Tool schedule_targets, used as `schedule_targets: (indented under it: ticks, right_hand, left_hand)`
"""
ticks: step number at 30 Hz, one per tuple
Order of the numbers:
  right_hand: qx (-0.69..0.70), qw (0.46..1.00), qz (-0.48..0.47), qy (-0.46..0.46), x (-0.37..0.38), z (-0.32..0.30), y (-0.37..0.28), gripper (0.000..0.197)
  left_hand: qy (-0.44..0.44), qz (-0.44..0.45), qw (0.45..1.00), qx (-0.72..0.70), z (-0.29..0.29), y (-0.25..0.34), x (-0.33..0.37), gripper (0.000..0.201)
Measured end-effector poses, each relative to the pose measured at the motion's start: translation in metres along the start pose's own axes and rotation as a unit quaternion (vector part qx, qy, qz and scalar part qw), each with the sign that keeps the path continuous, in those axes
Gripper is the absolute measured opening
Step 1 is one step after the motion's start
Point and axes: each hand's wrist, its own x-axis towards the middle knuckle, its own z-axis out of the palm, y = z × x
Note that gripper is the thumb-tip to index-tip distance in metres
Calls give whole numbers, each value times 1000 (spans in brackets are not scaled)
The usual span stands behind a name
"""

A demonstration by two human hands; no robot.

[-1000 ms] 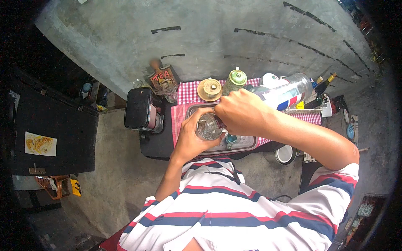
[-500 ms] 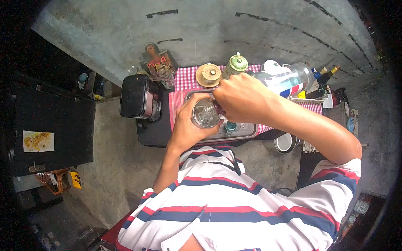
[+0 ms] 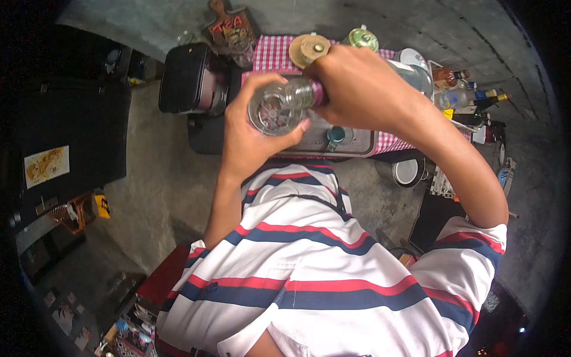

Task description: Pouring liquid from a bottle into several glasses on a tray.

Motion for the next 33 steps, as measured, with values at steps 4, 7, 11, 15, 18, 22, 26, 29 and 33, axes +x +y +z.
schedule_targets:
  ticks: [4, 7, 11, 15, 18, 22, 26, 29, 33]
  right_hand:
    - [96, 994, 2, 58, 9, 6, 9, 20]
    - [169, 978, 10, 120, 15, 15, 16, 20]
    - [278, 949, 72, 130, 28, 25, 31, 18]
    - [416, 893, 81, 149, 43, 41, 51, 30]
    - [409, 872, 100, 249, 62, 53, 56, 30]
    - [425, 840, 97, 324, 85, 73, 78, 29]
    - [436, 824, 137, 334, 108, 94, 99, 26]
    - [408, 825, 184, 345, 134, 117, 106, 26]
    - [387, 832, 210, 336, 158, 139, 114, 24]
  left_hand:
    - [32, -42, 998, -22, -11, -9, -9, 55]
    - [51, -74, 996, -28, -20, -16, -18, 55]
    - [95, -93, 991, -13, -32, -20, -29, 59]
    - [113, -101, 988, -14, -39, -28, -40, 61]
    - [130, -134, 978, -93, -47, -35, -48, 65]
    - [137, -157, 967, -147, -45, -36, -52, 64]
    - [143, -152, 965, -156, -38, -45, -51, 65]
    - [142, -169, 968, -119, -38, -44, -51, 63]
    - [160, -177, 963, -124, -34, -49, -58, 65]
